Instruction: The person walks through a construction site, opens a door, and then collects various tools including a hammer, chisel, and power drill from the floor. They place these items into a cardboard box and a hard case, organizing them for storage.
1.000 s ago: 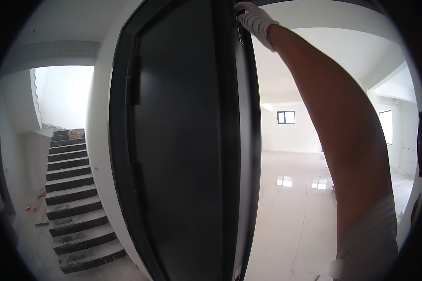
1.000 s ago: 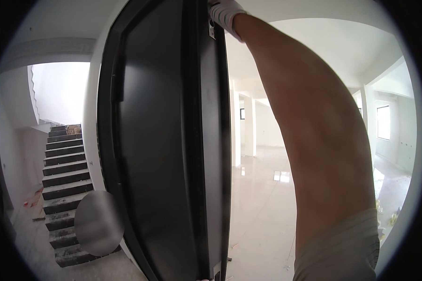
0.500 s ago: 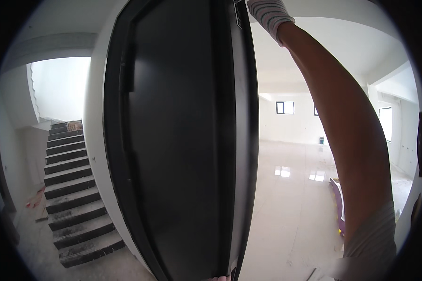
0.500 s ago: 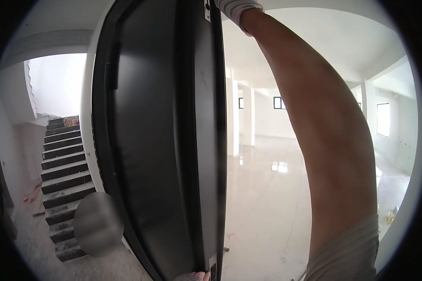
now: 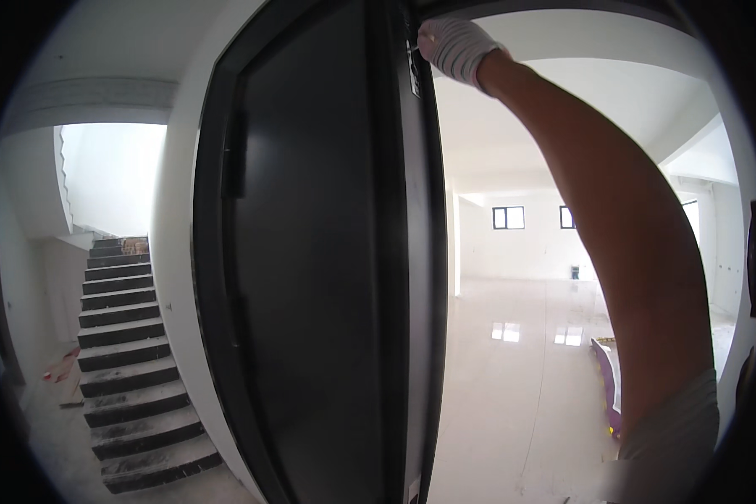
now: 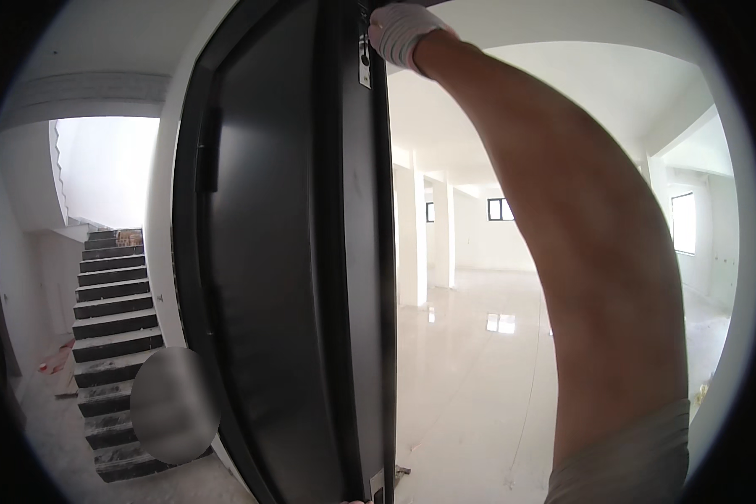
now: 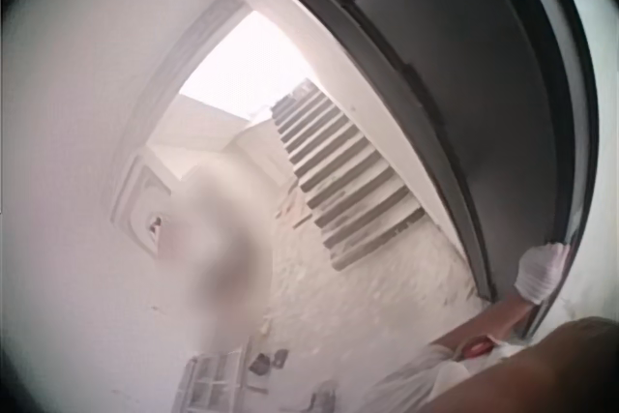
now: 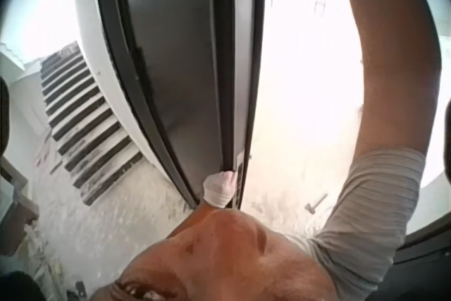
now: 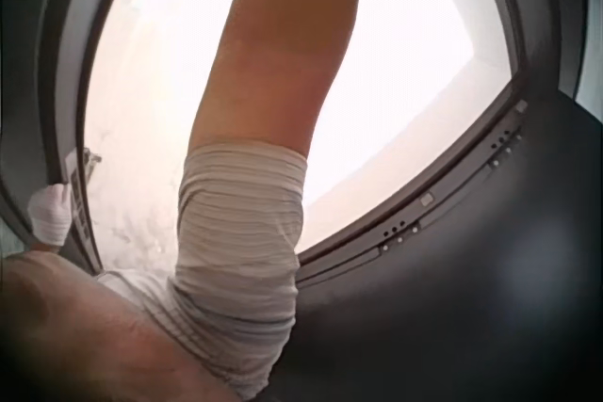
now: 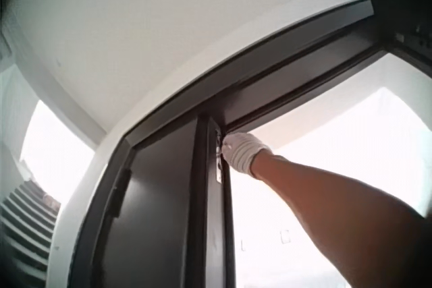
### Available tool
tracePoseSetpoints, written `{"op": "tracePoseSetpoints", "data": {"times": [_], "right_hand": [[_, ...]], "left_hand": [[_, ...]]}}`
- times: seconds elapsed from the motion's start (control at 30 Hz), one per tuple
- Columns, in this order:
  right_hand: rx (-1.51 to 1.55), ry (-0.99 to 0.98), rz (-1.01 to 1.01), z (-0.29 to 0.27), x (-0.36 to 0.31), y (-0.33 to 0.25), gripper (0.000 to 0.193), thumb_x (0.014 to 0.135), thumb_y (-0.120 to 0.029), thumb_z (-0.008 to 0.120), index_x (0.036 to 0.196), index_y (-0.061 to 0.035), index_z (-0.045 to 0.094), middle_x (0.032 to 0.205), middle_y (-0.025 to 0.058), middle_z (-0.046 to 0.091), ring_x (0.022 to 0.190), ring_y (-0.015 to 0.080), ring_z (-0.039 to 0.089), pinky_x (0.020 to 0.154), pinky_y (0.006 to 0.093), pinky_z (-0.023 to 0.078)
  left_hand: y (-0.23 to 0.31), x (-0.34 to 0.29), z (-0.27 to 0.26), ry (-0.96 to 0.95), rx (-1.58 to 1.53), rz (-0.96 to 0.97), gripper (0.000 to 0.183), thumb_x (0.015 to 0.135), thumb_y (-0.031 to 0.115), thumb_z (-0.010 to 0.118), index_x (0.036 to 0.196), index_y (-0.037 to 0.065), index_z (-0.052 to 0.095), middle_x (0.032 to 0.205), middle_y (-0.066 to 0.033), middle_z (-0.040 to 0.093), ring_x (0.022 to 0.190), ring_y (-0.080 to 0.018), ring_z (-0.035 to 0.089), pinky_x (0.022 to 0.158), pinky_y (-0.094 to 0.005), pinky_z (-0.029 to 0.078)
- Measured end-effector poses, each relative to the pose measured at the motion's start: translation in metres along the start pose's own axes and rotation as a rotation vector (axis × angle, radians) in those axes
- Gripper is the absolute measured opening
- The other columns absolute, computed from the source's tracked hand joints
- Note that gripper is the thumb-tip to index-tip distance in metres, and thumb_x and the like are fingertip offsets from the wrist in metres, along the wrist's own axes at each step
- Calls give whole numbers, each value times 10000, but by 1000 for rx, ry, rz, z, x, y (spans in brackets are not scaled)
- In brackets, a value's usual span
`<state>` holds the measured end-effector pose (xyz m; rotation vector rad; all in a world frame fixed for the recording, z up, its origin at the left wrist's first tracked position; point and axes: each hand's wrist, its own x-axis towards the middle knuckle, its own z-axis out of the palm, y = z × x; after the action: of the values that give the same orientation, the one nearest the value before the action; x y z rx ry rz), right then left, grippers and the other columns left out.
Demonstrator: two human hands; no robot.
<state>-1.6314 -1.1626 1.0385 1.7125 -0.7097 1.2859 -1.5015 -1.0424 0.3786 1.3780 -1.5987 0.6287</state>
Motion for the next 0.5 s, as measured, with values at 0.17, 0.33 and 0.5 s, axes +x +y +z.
{"op": "tracePoseSetpoints", "data": {"times": [0.17,0.33,0.5], "right_hand": [[-57,-48,61,-7,-7,-14,282,1006,-255,466,1113,-74,654,1110,117,688,1049,312,667,906,422,549],[-57,-50,35,-6,-6,-9,308,1010,-271,454,1129,-80,663,1023,147,708,965,348,682,851,456,550],[-117,-41,2,-9,-5,-9,307,1003,-271,461,1129,-86,672,1055,145,713,979,345,683,855,451,556]], "left_hand": [[-2,1,1,13,-15,-20,288,900,182,676,666,158,510,539,-76,506,457,-294,537,440,-431,443],[-3,1,4,44,-52,-8,281,901,179,672,670,157,515,542,-74,510,461,-293,541,442,-437,444],[-12,-6,14,-9,-46,51,250,918,174,648,694,160,537,555,-68,512,480,-292,553,450,-438,448]]}}
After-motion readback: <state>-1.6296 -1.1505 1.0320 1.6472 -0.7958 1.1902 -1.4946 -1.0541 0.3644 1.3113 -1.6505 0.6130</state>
